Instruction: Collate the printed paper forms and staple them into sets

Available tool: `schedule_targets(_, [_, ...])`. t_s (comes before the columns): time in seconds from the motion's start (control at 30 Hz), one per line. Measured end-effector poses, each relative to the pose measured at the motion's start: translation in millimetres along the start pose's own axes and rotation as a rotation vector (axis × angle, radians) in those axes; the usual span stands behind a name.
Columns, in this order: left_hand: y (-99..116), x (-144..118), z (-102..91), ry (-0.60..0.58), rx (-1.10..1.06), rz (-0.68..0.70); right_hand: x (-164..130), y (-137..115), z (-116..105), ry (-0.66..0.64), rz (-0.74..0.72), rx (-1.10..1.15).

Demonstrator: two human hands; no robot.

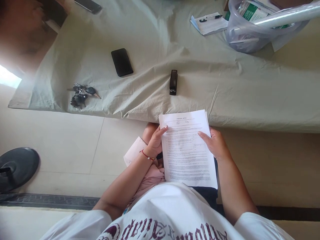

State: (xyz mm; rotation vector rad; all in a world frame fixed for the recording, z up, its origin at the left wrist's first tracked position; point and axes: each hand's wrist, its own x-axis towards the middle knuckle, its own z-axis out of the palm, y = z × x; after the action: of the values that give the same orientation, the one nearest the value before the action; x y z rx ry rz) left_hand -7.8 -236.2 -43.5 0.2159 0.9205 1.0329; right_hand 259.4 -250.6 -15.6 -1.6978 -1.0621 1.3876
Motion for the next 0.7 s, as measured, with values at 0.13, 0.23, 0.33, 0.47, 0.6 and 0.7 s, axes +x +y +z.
schedule_targets(0.13, [1.5,0.1,-4.3,-0.078,0.109,-0.145,-4.1,-11.6,3.4,-0.081,-0.017,0.048])
schedule_targets(0.23, [-2.8,1.4,-6.5,-0.065,0.132,-0.136,-4.2,-17.1,2.8,-0.196,0.000,0.056])
schedule_targets(0.33, [-5.6,1.8,-6.8,-0.032,0.141,-0.088,1.3,-9.2,-2.6,-0.197,0.035,-0.077])
schedule_targets(0.47, [-5.4,-0.6,-6.1,-0.016,0.174,-0.064,4.4,-2.0,-6.6,-0.193,0.018,-0.173])
schedule_targets(0.6, [-2.1,-3.1,-6.4,-0.032,0.143,-0.086,-2.1,-12.8,-6.0,-0.234,0.040,-0.036])
schedule_targets(0.7, [1.4,-2.2,-8.3,-0.082,0.111,-0.127,-6.4,-15.3,-8.2,-0.265,0.114,0.031])
